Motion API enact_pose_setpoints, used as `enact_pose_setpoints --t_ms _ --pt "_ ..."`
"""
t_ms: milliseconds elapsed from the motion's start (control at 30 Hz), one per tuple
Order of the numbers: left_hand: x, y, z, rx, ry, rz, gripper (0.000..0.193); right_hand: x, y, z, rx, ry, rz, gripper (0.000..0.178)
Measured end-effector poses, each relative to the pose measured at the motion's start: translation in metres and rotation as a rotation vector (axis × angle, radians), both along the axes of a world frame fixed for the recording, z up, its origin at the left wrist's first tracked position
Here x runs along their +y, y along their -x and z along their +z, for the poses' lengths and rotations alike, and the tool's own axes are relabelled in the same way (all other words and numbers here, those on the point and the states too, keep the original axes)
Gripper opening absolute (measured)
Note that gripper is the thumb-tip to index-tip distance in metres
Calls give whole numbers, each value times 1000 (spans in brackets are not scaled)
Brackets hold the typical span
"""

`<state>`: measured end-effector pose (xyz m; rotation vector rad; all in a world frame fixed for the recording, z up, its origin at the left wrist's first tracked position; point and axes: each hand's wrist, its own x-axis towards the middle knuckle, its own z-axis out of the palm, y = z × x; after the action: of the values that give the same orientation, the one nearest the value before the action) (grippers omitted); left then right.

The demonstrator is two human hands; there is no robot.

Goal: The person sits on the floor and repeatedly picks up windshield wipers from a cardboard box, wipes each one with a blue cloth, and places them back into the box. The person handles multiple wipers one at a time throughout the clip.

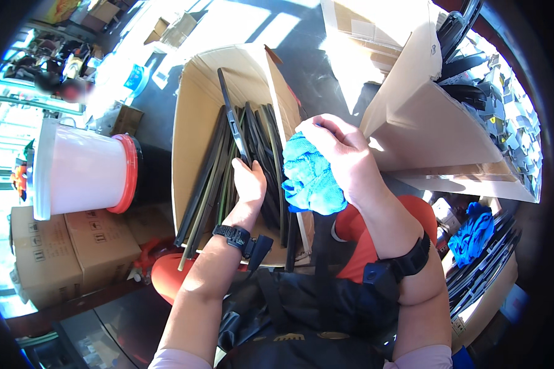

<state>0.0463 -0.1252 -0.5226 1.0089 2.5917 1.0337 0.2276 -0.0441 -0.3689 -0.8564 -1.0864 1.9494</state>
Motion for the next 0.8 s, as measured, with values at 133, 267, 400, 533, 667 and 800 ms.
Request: enact_pose_setpoints --t_ms 133,267,400,533,667,800 --pt "-6 -6 27 -51 -155 -65 19 -1 -2 -7 -25 -32 -42 17" --pt "-15 -15 40 -125 -234 -67 17 0 -1 5 14 -5 35 17" --pt "-26 -26 57 -126 -266 -78 19 0 -1 3 -12 -22 19 18" --pt "-34 -35 72 -36 -296 -102 20 1 -3 8 -55 -13 12 19" --pt "-40 -37 85 -23 -355 -118 19 -3 -1 14 -72 13 -14 20" --pt "-41 -36 94 -47 -382 -175 19 -4 -4 14 -42 38 -1 20"
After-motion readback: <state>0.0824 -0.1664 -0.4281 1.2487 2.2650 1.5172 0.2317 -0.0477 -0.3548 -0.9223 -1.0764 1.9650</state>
